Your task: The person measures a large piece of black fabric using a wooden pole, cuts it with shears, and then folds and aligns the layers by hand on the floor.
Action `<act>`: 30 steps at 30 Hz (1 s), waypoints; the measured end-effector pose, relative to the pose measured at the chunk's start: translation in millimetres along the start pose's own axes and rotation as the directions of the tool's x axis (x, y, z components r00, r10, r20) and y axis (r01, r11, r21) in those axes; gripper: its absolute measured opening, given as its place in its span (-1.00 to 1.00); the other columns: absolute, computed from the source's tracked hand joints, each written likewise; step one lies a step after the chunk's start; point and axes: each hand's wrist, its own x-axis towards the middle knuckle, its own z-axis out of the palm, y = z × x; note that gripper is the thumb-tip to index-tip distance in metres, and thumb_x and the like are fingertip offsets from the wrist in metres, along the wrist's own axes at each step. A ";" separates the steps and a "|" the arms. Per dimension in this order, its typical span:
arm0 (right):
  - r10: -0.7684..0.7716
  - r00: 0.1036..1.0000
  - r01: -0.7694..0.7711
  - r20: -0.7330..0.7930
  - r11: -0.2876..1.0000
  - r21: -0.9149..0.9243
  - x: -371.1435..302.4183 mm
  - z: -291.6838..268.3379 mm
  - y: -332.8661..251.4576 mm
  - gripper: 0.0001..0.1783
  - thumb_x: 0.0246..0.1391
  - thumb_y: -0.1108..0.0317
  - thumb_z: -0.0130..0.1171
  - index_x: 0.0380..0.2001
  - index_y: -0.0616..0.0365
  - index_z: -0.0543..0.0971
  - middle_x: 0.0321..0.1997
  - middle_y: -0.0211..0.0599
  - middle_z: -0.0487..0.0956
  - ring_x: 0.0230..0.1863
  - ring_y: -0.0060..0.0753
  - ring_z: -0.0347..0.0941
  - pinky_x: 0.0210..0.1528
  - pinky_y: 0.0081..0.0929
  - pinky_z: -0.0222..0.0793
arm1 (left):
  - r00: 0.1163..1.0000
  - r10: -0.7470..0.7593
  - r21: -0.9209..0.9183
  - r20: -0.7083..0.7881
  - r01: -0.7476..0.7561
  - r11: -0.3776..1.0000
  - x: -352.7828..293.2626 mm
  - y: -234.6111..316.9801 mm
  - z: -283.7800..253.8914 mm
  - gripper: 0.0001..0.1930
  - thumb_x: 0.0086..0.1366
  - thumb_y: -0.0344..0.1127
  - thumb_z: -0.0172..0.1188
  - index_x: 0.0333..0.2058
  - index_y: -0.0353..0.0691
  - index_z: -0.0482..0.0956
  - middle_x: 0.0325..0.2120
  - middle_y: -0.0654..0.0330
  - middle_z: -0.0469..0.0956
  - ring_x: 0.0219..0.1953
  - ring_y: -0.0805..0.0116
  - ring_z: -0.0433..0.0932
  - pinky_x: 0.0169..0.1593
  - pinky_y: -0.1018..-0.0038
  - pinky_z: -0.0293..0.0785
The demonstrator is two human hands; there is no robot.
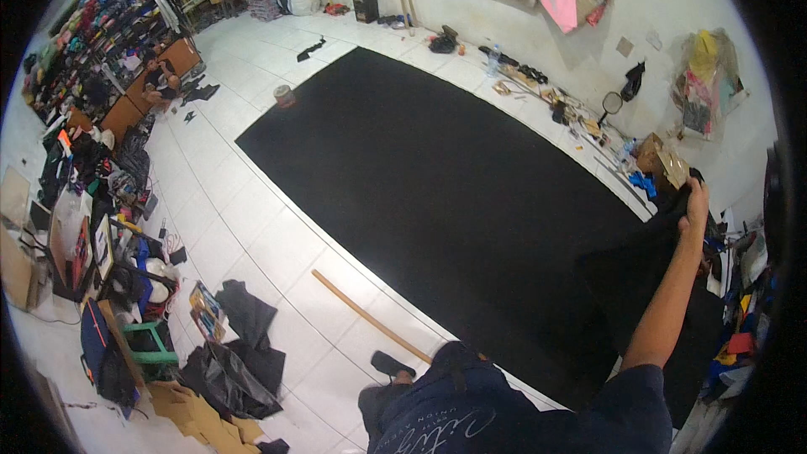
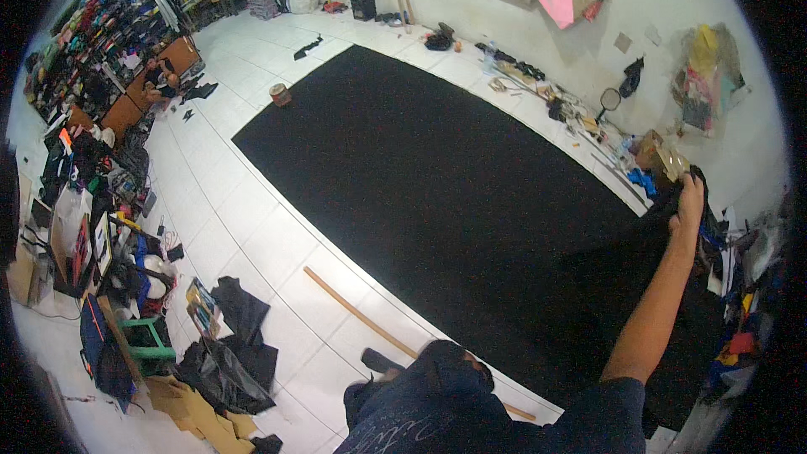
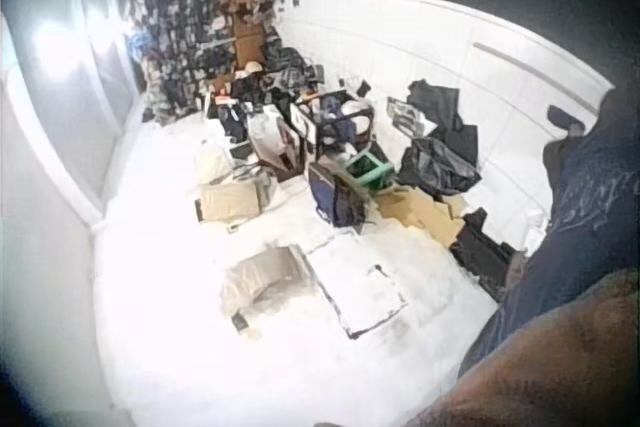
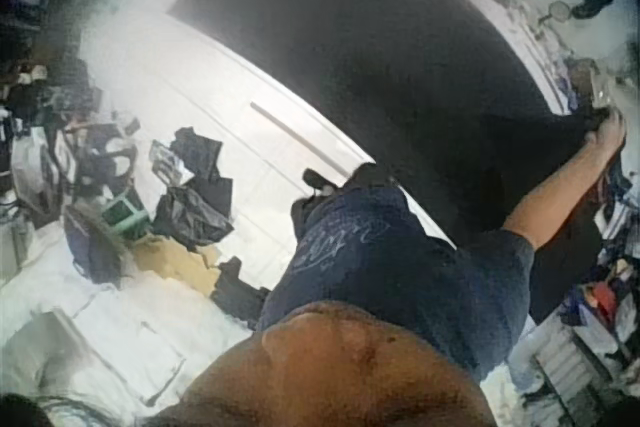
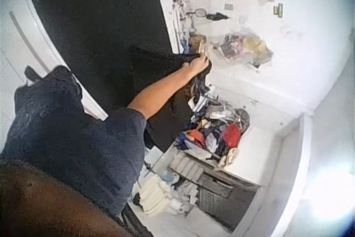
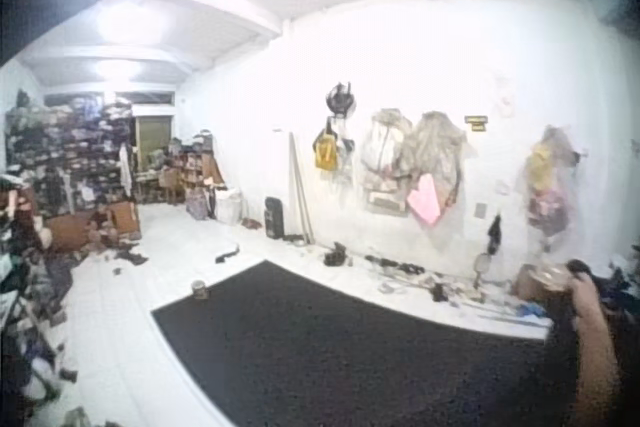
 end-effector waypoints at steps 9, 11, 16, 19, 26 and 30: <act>-0.059 0.998 0.056 -0.025 0.992 -0.115 -79.8 164.5 -13.4 -0.56 0.04 0.25 0.13 -0.04 0.27 0.46 -0.02 -0.21 0.48 -0.03 -0.34 0.34 0.07 -0.39 0.21 | 0.823 0.567 0.172 0.048 -0.566 0.807 204.3 295.4 -106.4 -0.67 0.36 -0.12 0.09 -0.14 -0.31 0.56 -0.50 0.24 0.46 -0.47 0.39 0.42 -0.36 0.43 0.36; -0.106 0.975 0.064 -0.195 0.976 -0.209 -100.8 205.6 -30.2 -0.58 0.08 0.28 0.13 -0.02 0.27 0.46 -0.02 -0.20 0.49 0.00 -0.35 0.37 0.08 -0.38 0.23 | 0.687 0.712 0.131 0.146 -0.727 0.674 228.2 407.8 -80.5 -0.69 0.31 -0.21 0.15 -0.12 -0.35 0.56 -0.47 0.18 0.49 -0.44 0.38 0.44 -0.30 0.42 0.40; -0.111 0.980 0.062 -0.162 0.957 -0.282 -91.7 326.7 -24.9 -0.56 0.16 0.22 0.15 0.03 0.26 0.47 0.01 -0.19 0.51 0.04 -0.30 0.39 0.13 -0.40 0.24 | 0.767 0.632 -0.113 0.115 -0.622 0.775 338.0 531.2 -62.1 -0.79 0.31 -0.25 0.17 -0.26 -0.32 0.54 -0.48 0.26 0.46 -0.51 0.55 0.38 -0.45 0.56 0.33; -0.002 0.992 -0.027 -0.129 0.975 -0.220 -69.5 466.5 11.8 -0.48 0.17 0.19 0.15 0.09 0.34 0.42 0.05 -0.12 0.51 0.07 -0.27 0.39 0.12 -0.36 0.25 | 0.856 0.492 -0.001 0.160 -0.498 0.867 425.1 490.0 -135.7 -0.65 0.38 -0.06 0.05 -0.45 -0.23 0.43 -0.56 0.21 0.42 -0.56 0.33 0.38 -0.44 0.28 0.34; -0.139 0.985 0.103 -0.100 0.947 -0.303 -99.1 685.0 -105.2 -0.49 0.15 0.22 0.17 0.07 0.34 0.48 0.08 -0.05 0.54 0.06 -0.20 0.44 0.13 -0.35 0.27 | 0.976 -0.005 0.231 0.218 -0.046 0.972 516.4 604.4 -135.1 -0.77 0.22 -0.21 0.15 -0.31 -0.29 0.52 -0.41 -0.02 0.55 -0.32 0.08 0.53 -0.19 0.24 0.46; -0.211 0.966 0.094 -0.149 0.825 -0.558 -173.5 846.4 -101.4 -0.44 0.11 0.19 0.22 0.11 0.29 0.48 0.16 -0.03 0.51 0.13 -0.11 0.42 0.17 -0.29 0.27 | 0.965 0.181 0.240 0.189 -0.224 0.945 634.4 790.9 -165.7 -0.76 0.23 -0.20 0.15 -0.29 -0.29 0.52 -0.42 0.00 0.55 -0.33 0.11 0.52 -0.21 0.26 0.45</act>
